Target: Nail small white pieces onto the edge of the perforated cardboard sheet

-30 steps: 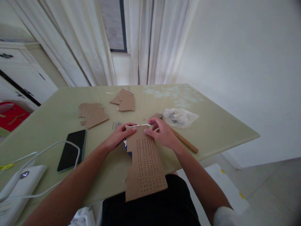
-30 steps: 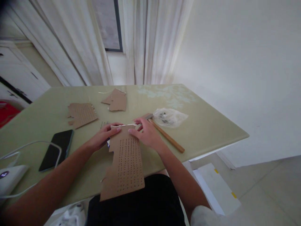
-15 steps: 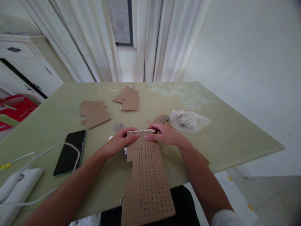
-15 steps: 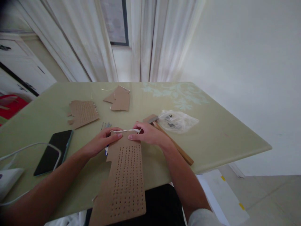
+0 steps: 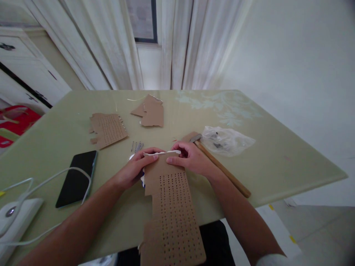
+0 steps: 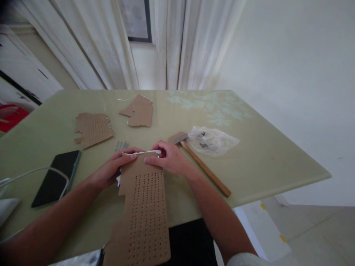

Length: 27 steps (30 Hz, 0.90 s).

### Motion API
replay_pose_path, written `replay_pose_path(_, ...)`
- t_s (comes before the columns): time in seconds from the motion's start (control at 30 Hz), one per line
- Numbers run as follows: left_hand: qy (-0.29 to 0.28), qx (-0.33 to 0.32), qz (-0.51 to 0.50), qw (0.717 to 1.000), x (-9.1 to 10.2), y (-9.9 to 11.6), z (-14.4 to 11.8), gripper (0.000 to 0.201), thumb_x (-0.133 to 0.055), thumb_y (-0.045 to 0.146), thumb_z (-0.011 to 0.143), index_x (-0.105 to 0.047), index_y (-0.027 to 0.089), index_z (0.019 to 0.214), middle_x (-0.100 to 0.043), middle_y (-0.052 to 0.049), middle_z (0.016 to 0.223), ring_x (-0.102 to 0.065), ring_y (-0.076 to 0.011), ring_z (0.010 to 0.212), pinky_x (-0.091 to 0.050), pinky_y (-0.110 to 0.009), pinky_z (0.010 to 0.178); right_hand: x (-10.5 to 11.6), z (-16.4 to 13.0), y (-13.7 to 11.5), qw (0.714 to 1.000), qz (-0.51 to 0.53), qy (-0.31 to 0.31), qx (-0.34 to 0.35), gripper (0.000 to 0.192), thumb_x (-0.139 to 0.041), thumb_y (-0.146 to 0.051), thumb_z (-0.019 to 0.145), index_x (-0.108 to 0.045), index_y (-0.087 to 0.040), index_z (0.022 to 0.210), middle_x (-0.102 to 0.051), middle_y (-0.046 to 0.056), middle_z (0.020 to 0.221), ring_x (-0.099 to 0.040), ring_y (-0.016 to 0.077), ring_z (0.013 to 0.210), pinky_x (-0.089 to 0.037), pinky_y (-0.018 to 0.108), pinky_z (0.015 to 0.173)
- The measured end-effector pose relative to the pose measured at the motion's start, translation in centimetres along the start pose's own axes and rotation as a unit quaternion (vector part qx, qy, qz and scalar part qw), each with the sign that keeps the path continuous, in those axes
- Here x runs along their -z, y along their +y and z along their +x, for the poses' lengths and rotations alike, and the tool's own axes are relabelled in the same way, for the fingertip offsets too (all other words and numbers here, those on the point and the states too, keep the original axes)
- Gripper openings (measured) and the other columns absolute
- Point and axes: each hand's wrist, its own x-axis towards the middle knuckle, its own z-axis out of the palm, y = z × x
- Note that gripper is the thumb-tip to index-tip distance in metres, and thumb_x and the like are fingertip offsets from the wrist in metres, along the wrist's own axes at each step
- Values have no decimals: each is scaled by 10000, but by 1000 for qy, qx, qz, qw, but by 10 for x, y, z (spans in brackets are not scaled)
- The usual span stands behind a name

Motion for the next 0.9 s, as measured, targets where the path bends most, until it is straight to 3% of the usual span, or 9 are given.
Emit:
replay_pose_path(0.3,-1,-57,40,998,-3,0,-2,502,-906,611,758,-791,192,1010,-751,-45,895,-638,-174,732,-456,-260,619,-1,2,4,999,-9,24,22,410,-832,-591,888,-804,-185,942,-601,-5,746,-475,147,676,-315,288,593)
replay_pose_path(0.57,-9,-125,113,986,5,-2,3,504,-884,580,822,-786,214,1153,-793,-96,1187,-719,-252,1009,-544,-316,826,1,4,6,1000,-25,-4,-10,466,-915,-592,796,-790,-186,986,-608,-7,765,-500,155,693,-337,280,597)
replay_pose_path(0.7,-20,-116,164,979,7,-1,5,487,-843,620,852,-818,210,1114,-806,-85,1100,-716,-246,935,-541,-318,792,0,3,6,999,3,-45,-16,476,-954,-548,763,-765,-180,999,-610,-12,790,-515,151,702,-349,275,602)
replay_pose_path(0.9,-14,-147,237,960,9,5,5,443,-824,593,872,-832,218,1108,-815,-76,1115,-723,-274,1015,-561,-341,883,-3,2,6,998,37,-52,-26,479,-955,-542,765,-713,-193,988,-597,-19,818,-505,142,702,-350,262,600)
